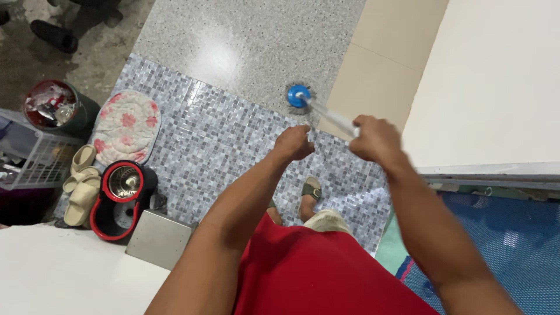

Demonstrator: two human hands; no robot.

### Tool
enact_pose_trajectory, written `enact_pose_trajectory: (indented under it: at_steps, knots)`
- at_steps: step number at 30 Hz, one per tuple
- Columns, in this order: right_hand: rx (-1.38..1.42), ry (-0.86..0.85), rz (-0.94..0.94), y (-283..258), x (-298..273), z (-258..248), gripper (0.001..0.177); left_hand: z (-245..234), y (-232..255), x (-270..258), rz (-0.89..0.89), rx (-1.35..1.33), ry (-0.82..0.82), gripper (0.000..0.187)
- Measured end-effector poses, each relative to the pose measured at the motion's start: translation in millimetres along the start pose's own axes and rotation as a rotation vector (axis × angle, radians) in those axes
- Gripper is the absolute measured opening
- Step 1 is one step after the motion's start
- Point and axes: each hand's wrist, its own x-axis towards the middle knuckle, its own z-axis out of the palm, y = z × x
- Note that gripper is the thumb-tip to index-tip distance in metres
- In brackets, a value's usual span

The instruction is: The person mops the tiled floor using a spin mop by pushing and pulling the mop head across the surface.

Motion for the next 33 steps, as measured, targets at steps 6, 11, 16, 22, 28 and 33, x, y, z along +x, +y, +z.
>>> enact_pose_trajectory:
  at_steps: [6, 11, 16, 22, 28, 33]
  knots:
    - [0.006, 0.241, -0.184, -0.7, 75.0, 49.5, 0.039, 6.0, 8.9, -3.1, -0.014, 0.015, -0.024, 0.054]
    - [-0.127, 0.206, -0.24, 8.3, 59.3, 87.4, 0.033, 17.8, 6.0, -5.8, 0.008, 0.03, -0.05, 0.062]
    - [-0.252, 0.025, -0.279, 9.2, -38.0, 79.8, 0.041, 15.6, -1.2, -8.1, 0.02, -0.004, -0.023, 0.062]
    - [-0.151, 0.123, -0.226, -3.4, -1.9, 88.6, 0.038, 22.0, 0.0, -6.1, 0.028, 0.025, -0.058, 0.05]
    - [-0.193, 0.237, -0.327, 21.1, 50.4, 129.0, 0.027, 28.1, 11.2, -5.7, 0.117, 0.023, 0.051, 0.054]
    - [-0.26, 0.091, -0.306, 32.5, 4.6, 76.9, 0.029, 17.3, 13.0, -2.4, 0.017, 0.033, 0.058, 0.051]
